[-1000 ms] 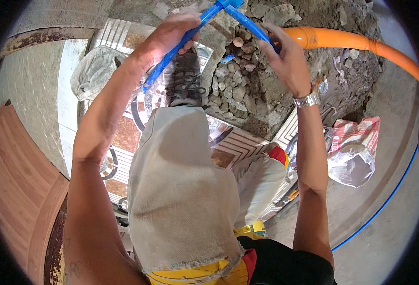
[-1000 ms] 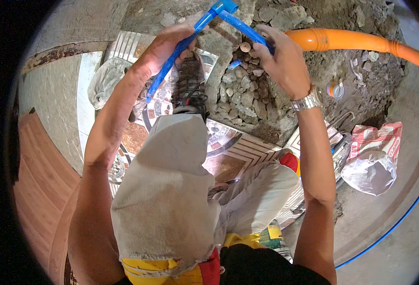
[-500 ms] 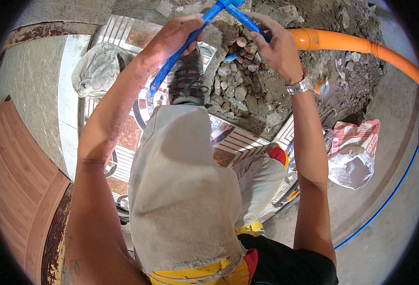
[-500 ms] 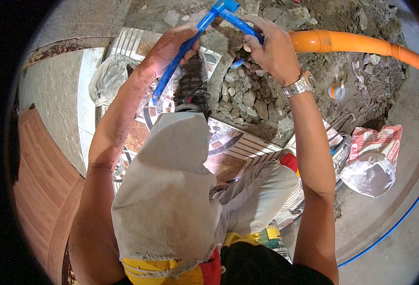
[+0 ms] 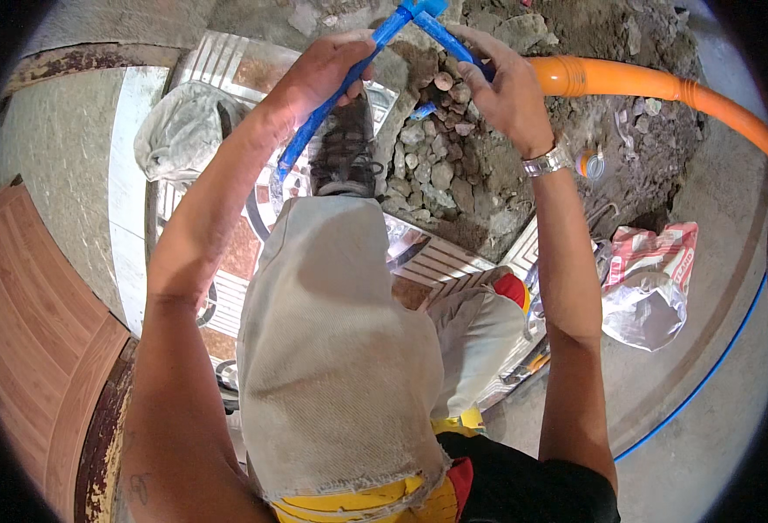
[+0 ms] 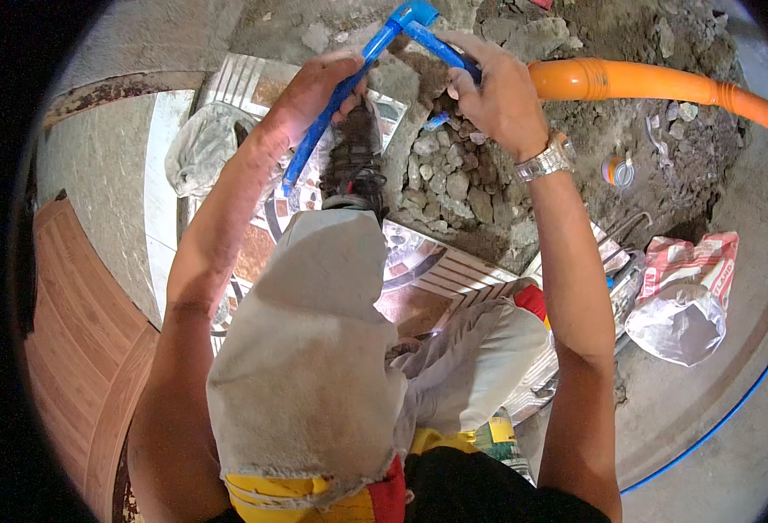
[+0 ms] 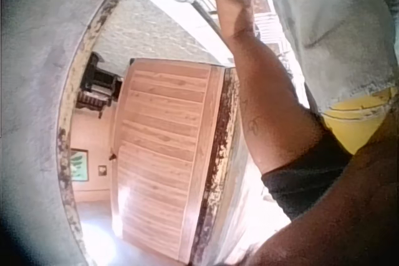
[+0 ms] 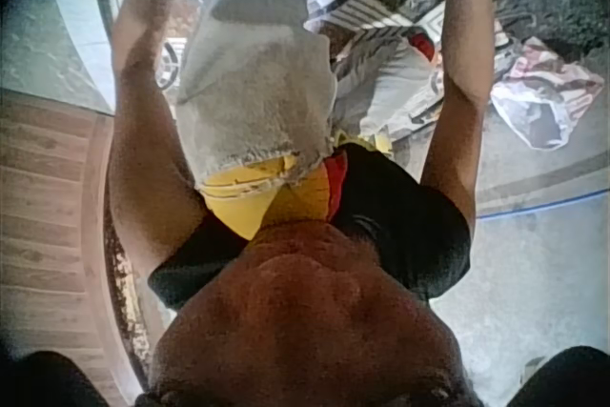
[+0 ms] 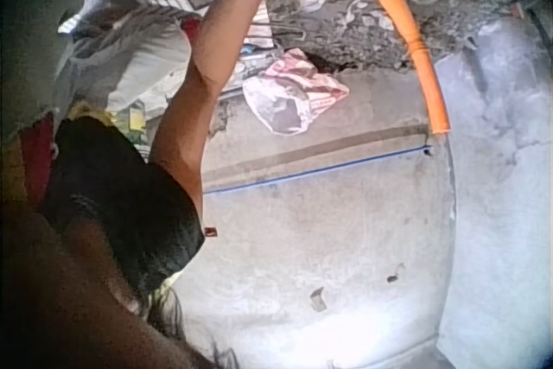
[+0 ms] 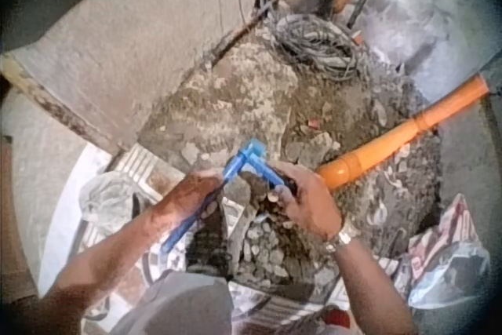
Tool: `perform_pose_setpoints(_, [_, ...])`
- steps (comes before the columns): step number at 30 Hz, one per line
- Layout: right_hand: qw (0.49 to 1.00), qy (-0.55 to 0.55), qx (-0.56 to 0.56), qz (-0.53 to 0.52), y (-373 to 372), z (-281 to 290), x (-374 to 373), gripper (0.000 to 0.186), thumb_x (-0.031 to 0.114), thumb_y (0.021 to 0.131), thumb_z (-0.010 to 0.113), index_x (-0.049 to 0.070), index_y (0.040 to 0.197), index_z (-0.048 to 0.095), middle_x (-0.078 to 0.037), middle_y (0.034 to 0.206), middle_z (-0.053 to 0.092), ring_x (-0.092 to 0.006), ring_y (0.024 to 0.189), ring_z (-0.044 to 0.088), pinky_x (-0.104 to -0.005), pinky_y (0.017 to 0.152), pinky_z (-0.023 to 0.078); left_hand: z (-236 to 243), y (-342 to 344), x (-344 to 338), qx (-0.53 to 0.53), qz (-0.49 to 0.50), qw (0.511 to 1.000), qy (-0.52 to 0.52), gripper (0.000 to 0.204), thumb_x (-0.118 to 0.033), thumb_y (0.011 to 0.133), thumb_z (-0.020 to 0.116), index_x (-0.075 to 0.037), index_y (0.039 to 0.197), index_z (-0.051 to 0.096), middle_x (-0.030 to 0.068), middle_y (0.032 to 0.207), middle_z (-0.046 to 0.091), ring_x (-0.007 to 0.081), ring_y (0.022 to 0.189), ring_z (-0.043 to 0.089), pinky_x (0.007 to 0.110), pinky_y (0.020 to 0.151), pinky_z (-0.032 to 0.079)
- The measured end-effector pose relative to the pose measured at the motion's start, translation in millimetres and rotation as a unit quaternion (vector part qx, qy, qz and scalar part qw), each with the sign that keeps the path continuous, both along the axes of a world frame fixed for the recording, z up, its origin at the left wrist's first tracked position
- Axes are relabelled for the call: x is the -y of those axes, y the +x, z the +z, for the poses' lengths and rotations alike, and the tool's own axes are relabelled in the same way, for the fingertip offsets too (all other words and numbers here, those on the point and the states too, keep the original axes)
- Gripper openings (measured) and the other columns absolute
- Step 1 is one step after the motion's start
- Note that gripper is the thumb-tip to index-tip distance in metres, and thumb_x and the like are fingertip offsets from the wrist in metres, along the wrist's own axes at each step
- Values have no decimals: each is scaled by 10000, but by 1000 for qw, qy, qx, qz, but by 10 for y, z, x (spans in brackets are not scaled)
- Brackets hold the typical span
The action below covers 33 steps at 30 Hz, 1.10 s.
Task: Cutting and fitting PVC pipes for a floor drainage or utility system using a saw and solvent cement.
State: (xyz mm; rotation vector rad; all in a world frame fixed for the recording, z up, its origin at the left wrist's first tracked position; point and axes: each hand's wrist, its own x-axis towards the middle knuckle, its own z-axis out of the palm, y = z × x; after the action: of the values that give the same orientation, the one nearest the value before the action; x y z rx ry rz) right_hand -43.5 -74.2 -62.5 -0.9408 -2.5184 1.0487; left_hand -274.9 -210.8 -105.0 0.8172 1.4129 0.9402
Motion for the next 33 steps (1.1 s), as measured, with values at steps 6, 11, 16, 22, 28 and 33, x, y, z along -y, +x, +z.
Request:
perform_pose_setpoints(6, [1000, 16, -11, -16, -94, 52, 7, 424, 89, 847, 628, 145, 1268, 628, -226, 988, 664, -422, 952, 626, -452, 862, 498, 89, -27, -38, 40, 38, 998, -29, 345, -383, 997, 504, -85, 840, 579, 7, 651, 529, 93, 536, 468, 247, 474, 362])
perform_pose_setpoints(11, [996, -16, -69, -45, -104, -30, 132, 412, 66, 848, 596, 57, 1259, 621, -241, 1121, 666, -422, 1049, 623, -426, 938, 486, -71, -199, -150, 110, 156, 979, -68, 240, -327, 959, 628, -98, 931, 563, -3, 761, 543, 94, 559, 483, 254, 492, 388])
perform_pose_setpoints(16, [962, -198, -86, -165, 116, -71, 437, 438, 104, 875, 612, 63, 1311, 590, -216, 1230, 650, -344, 1129, 635, -373, 994, 460, -133, -535, -312, -43, 145, 988, -8, 276, -261, 953, 651, -69, 1145, 599, 8, 815, 571, 99, 615, 539, 262, 510, 449])
perform_pose_setpoints(22, [894, -344, -135, -254, 680, -211, 887, 394, 74, 924, 607, 58, 1317, 588, -23, 868, 634, -77, 629, 535, -252, 593, 446, 506, -1013, -584, -10, 172, 984, -37, 413, -161, 968, 576, -39, 1354, 493, 124, 910, 640, 174, 725, 684, 278, 610, 595])
perform_pose_setpoints(28, [850, -388, -146, -325, 1321, -546, 1101, 401, 65, 940, 608, 83, 1340, 578, 41, 715, 565, -45, 553, 499, -225, 484, 407, 985, -1414, -780, 332, 67, 937, 86, 506, -210, 926, 645, 16, 1354, 496, 239, 1273, 625, 304, 1142, 660, 404, 925, 577])
perform_pose_setpoints(33, [800, -423, -161, -394, 1463, -702, 1126, 411, 54, 949, 604, 87, 1357, 566, 33, 717, 570, -52, 549, 524, -214, 441, 400, 1026, -1597, -1249, -204, 32, 978, -40, 555, -446, 936, 663, -17, 1281, 594, 120, 1049, 686, 185, 989, 663, 335, 822, 571])
